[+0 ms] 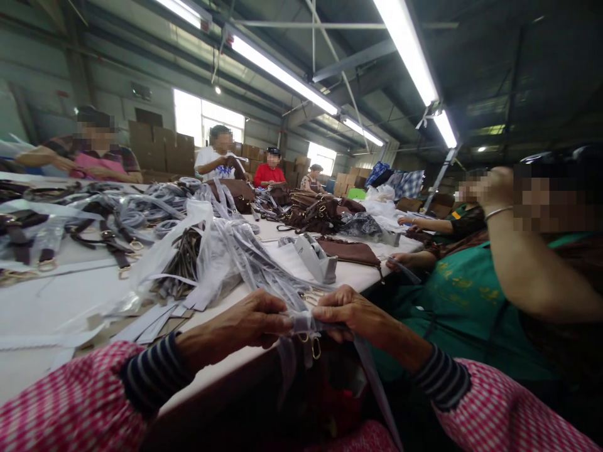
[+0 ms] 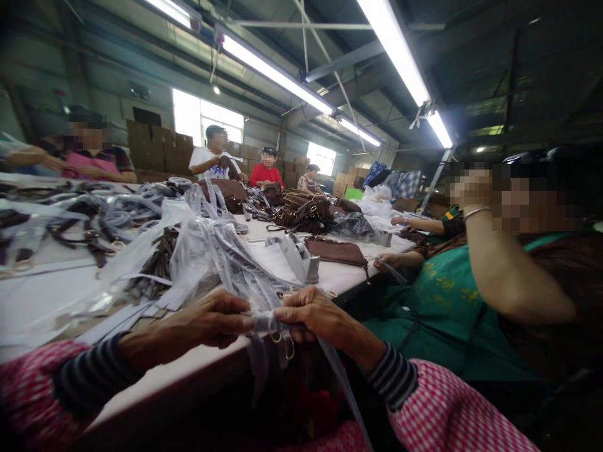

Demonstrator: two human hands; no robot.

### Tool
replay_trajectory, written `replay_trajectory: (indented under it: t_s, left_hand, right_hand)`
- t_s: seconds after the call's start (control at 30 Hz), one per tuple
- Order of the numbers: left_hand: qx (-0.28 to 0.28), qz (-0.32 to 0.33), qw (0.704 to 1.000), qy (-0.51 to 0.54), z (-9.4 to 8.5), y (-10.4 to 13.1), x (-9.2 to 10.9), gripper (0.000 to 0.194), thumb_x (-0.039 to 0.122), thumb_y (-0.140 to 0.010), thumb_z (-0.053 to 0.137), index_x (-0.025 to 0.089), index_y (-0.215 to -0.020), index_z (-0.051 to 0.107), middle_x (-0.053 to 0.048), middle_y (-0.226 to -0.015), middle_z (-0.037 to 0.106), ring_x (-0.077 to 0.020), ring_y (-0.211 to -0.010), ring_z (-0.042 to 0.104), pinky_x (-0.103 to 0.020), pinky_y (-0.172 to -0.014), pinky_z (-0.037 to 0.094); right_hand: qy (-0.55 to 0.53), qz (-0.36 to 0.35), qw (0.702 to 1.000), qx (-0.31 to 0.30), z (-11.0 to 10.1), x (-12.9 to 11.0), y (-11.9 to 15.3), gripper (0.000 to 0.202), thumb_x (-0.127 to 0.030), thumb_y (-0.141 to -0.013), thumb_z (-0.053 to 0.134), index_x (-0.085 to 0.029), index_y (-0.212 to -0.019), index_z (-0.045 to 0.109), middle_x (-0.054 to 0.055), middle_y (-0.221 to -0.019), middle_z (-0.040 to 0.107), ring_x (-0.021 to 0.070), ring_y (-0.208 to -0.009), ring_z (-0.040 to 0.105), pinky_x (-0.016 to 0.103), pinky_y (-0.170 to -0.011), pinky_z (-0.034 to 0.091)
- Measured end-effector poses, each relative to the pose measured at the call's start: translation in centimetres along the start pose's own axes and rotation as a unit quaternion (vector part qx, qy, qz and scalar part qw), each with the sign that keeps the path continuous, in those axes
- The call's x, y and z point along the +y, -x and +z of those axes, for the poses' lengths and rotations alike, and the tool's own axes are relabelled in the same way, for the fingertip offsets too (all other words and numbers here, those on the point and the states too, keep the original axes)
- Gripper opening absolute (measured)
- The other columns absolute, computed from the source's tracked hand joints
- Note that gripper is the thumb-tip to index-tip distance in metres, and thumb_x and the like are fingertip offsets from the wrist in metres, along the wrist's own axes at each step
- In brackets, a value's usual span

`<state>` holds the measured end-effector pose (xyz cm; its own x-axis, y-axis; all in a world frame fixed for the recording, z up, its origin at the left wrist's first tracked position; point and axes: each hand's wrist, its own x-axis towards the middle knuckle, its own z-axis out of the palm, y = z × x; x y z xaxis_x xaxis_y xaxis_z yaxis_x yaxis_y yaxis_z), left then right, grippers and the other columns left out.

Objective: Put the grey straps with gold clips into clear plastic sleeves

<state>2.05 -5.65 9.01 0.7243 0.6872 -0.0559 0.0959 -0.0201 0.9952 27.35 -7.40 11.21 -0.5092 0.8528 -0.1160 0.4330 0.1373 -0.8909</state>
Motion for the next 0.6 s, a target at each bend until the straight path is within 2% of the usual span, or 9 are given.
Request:
replay_trajectory:
  t_s: [0.1,0.2,0.27,0.37,0.47,0.53,0.6]
  left_hand:
    - [0.026,0.004,1.000,0.007,0.9,-0.3,0.6,0.037,0.046,-0.079,0.077,0.016,-0.066,0.060,0.008,-0.051,0.041,-0.0065,-0.046,0.027,-0.024,-0.045,0.015]
    - [0.023,0.021,0.999,-0.015,1.0,-0.5,0.4,0.043,0.053,-0.084,0.073,0.015,-0.070,0.062,0.005,-0.052,0.049,-0.0076,-0.045,0.036,-0.022,-0.045,0.022]
    - [-0.001,0.021,0.999,-0.032,0.1,-0.3,-0.5,0.045,0.056,-0.087,0.070,0.016,-0.070,0.061,0.002,-0.053,0.056,-0.0090,-0.045,0.043,-0.022,-0.045,0.029]
    - [-0.042,-0.013,0.998,-0.046,-2.0,0.5,-1.9,0.047,0.058,-0.091,0.067,0.015,-0.074,0.065,-0.001,-0.057,0.063,-0.0107,-0.047,0.051,-0.021,-0.047,0.034]
    - [-0.043,-0.030,0.994,-0.093,-3.2,1.0,-1.7,0.047,0.058,-0.096,0.062,0.013,-0.089,0.074,-0.008,-0.083,0.075,-0.0176,-0.072,0.067,-0.023,-0.061,0.044]
    - [-0.031,0.005,0.992,-0.126,-2.7,0.7,-0.7,0.045,0.057,-0.097,0.059,0.016,-0.106,0.076,-0.010,-0.107,0.075,-0.0237,-0.098,0.067,-0.027,-0.077,0.049]
    - [-0.040,0.061,0.989,-0.126,-1.3,0.0,0.3,0.042,0.055,-0.097,0.062,0.020,-0.116,0.075,-0.008,-0.118,0.072,-0.0256,-0.109,0.062,-0.031,-0.089,0.048]
  right_hand:
    - [0.014,-0.008,1.000,0.009,0.5,-0.6,-0.7,0.052,-0.062,-0.088,0.067,-0.015,-0.067,0.061,-0.003,-0.052,0.054,0.0064,-0.043,0.038,0.023,-0.043,0.024]
    - [0.029,-0.037,0.999,0.017,0.4,-1.0,-0.8,0.057,-0.064,-0.086,0.068,-0.016,-0.059,0.052,-0.005,-0.051,0.044,0.0061,-0.047,0.032,0.024,-0.046,0.020]
    - [0.030,-0.053,0.998,0.017,-0.1,-1.1,-0.4,0.058,-0.064,-0.086,0.069,-0.017,-0.059,0.049,-0.006,-0.052,0.039,0.0061,-0.049,0.029,0.025,-0.047,0.018]
    - [0.030,-0.046,0.998,0.019,-1.2,-1.0,0.7,0.056,-0.064,-0.085,0.070,-0.016,-0.063,0.055,-0.006,-0.055,0.039,0.0064,-0.050,0.029,0.026,-0.047,0.018]
    - [0.038,-0.030,0.999,0.004,-1.7,-1.2,1.3,0.053,-0.062,-0.085,0.070,-0.015,-0.064,0.058,-0.007,-0.054,0.038,0.0065,-0.050,0.028,0.026,-0.047,0.018]
    - [0.057,-0.034,0.998,-0.011,-1.4,-1.4,1.1,0.052,-0.059,-0.087,0.070,-0.015,-0.063,0.056,-0.007,-0.055,0.038,0.0065,-0.051,0.029,0.025,-0.048,0.018]
    - [0.070,-0.048,0.996,-0.028,-0.7,-1.6,0.5,0.050,-0.056,-0.088,0.070,-0.015,-0.063,0.055,-0.006,-0.057,0.038,0.0066,-0.053,0.030,0.025,-0.049,0.018]
